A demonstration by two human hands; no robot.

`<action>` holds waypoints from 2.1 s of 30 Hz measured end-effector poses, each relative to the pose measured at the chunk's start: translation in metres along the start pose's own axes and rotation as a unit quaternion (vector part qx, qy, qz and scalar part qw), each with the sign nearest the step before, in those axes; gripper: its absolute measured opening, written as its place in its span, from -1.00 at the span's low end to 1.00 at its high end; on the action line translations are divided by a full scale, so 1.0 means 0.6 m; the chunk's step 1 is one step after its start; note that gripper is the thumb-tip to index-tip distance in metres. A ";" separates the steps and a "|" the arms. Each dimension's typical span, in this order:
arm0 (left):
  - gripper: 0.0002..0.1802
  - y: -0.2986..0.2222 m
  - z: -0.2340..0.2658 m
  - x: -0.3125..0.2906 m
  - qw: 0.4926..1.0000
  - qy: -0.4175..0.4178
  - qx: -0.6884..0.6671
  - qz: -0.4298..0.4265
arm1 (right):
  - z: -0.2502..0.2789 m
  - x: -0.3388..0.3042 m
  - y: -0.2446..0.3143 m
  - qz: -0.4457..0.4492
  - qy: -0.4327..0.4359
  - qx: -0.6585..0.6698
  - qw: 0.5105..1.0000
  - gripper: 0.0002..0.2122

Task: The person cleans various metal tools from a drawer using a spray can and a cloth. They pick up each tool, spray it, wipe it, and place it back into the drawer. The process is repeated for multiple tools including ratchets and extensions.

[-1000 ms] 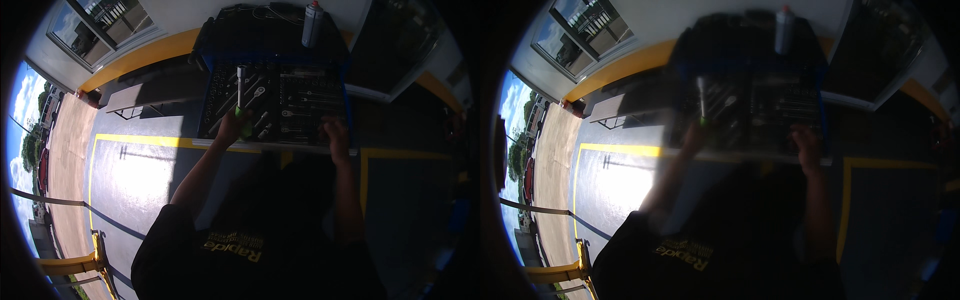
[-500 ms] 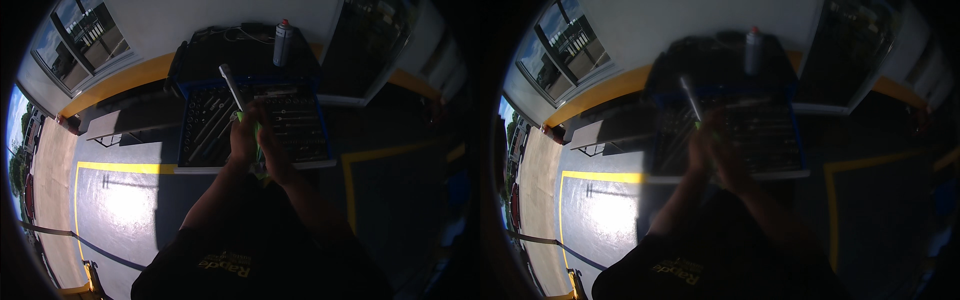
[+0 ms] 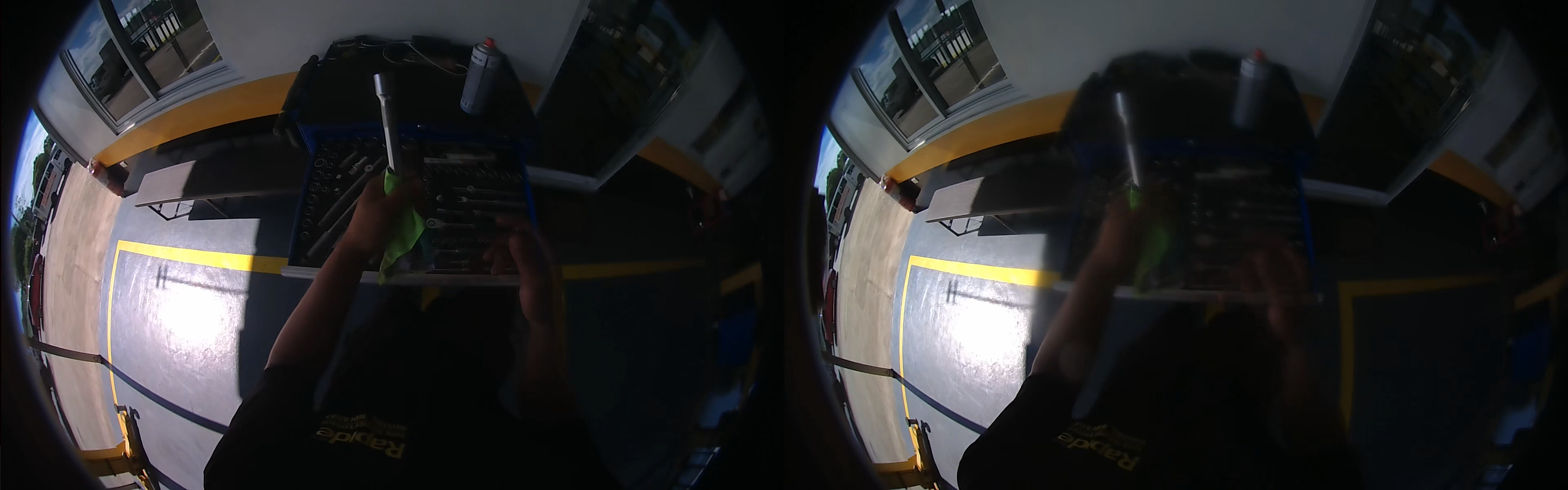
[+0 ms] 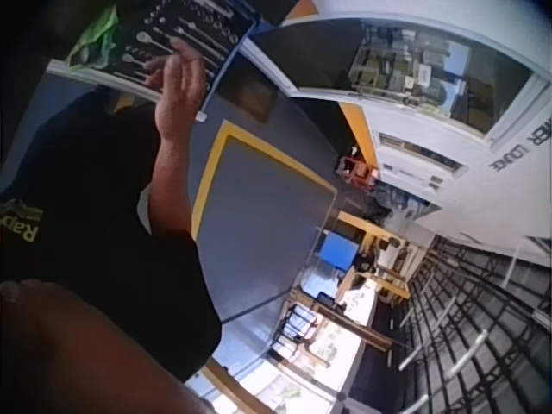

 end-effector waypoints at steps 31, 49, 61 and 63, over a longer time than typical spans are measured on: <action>-0.47 0.095 -0.093 -0.136 0.830 0.171 0.505 0.163 | 0.048 0.028 0.048 0.032 -0.103 -0.393 0.913 -0.77; -0.35 0.073 -0.001 -0.178 0.936 0.075 0.122 0.323 | 0.074 0.024 0.055 0.120 -0.074 -0.154 0.978 -0.75; -0.29 0.083 -0.080 -0.167 0.860 0.313 0.363 0.173 | -0.001 0.014 0.115 0.226 0.030 -0.381 0.896 -0.76; -0.32 0.099 -0.094 -0.168 0.870 0.298 0.334 0.205 | -0.021 0.015 0.117 0.218 0.059 -0.438 0.870 -0.78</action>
Point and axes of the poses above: each hand's wrist, its own x-axis towards the middle knuckle, its own z-axis out of the back of the hand, y = z × x, the point moved 4 cm from there along x, towards the middle knuckle, and after that the axes turned 6 degrees about x, right-handed, at the moved point
